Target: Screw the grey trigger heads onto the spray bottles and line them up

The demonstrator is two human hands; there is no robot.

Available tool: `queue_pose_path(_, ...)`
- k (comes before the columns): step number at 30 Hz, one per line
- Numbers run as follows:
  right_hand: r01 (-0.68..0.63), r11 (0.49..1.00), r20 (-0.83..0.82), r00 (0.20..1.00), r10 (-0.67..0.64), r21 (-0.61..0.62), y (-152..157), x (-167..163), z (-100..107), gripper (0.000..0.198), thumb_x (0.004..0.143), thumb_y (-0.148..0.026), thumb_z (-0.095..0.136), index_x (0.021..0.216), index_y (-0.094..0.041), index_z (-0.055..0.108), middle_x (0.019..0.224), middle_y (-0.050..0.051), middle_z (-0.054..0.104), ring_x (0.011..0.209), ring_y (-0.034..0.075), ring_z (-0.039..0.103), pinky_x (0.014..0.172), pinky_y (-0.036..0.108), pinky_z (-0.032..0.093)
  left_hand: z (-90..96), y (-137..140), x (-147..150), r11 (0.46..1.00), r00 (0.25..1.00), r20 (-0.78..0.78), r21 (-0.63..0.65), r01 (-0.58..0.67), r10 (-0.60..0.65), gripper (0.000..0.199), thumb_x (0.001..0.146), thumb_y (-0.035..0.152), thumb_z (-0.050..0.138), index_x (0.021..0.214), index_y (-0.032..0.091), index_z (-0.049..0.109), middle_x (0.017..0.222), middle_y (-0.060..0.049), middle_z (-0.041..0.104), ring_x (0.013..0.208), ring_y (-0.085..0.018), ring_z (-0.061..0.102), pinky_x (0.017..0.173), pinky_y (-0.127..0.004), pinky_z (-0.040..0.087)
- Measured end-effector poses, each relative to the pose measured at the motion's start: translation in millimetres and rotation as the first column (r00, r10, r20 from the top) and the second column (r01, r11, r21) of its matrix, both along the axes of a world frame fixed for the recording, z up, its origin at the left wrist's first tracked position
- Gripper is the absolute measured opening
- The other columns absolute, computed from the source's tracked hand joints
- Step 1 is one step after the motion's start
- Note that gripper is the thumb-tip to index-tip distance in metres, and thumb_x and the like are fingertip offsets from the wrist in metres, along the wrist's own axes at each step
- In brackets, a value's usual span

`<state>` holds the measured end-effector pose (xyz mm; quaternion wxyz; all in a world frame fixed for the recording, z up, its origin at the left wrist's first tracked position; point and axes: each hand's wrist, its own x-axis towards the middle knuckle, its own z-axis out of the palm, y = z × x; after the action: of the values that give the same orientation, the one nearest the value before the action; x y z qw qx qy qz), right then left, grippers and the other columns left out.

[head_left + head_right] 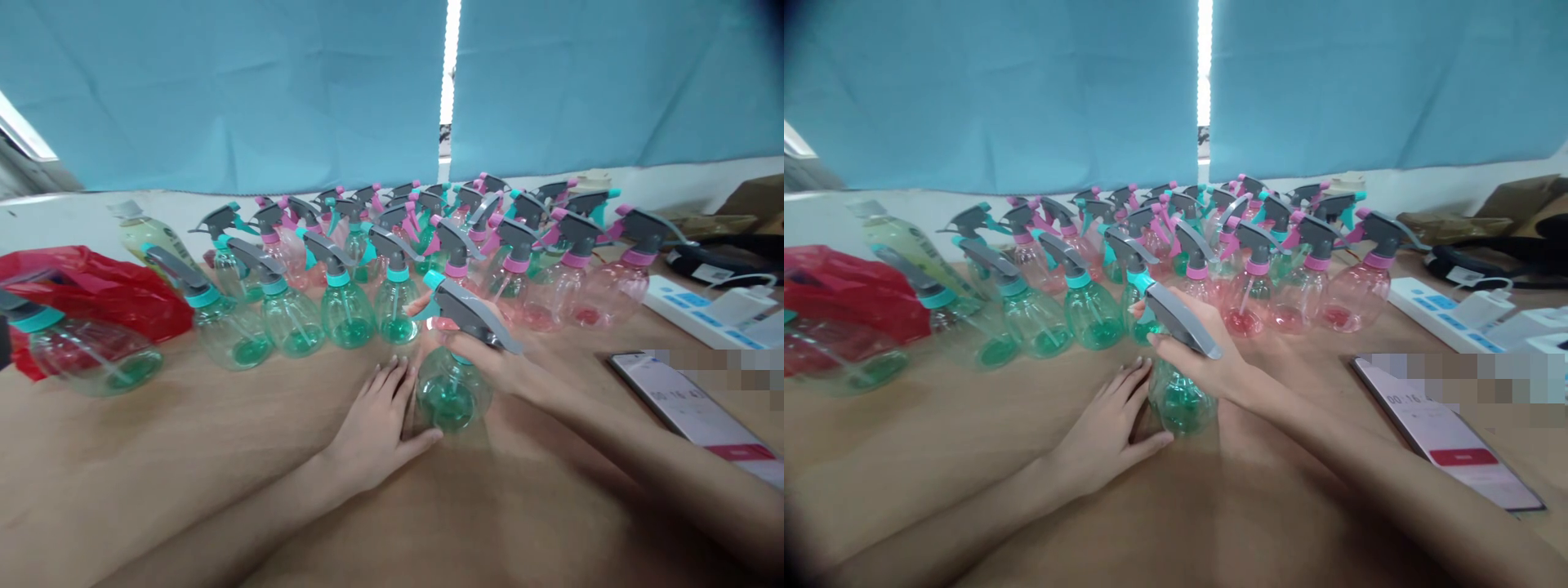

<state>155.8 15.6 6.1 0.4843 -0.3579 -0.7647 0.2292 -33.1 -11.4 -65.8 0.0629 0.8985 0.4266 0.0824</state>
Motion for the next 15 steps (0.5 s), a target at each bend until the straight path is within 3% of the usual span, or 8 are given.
queue_pose_path(8, -0.116, 0.991, -0.129, 0.986, 0.107, -0.064, -2.7, -2.5, 6.2, 0.033, 0.074, -0.015, 0.050, 0.102, -0.026, 0.065, 0.095, 0.001, 0.069, 0.077, 0.018, 0.061, 0.075, 0.035, 0.050, 0.6, 0.2, -0.1, 1.000, 1.000, 0.002, 0.000, -0.002, 0.002, 0.078, 0.089, 0.065, 0.045, 0.140, 0.006, 0.039, 0.150, -0.021, 0.035, 0.138, -0.036, 0.031, 0.111, -0.052, 0.028)
queue_pose_path(15, -0.122, 0.992, -0.113, 0.987, 0.116, -0.043, -0.3, -1.6, 2.6, 0.037, 0.074, -0.014, 0.050, 0.106, -0.025, 0.065, 0.101, 0.002, 0.070, 0.091, 0.020, 0.065, 0.081, 0.036, 0.051, 0.7, 1.1, 1.0, 1.000, 1.000, -0.014, -0.007, -0.006, 0.006, 0.079, 0.089, 0.065, 0.046, 0.140, 0.004, 0.040, 0.150, -0.021, 0.035, 0.138, -0.036, 0.030, 0.112, -0.052, 0.026)
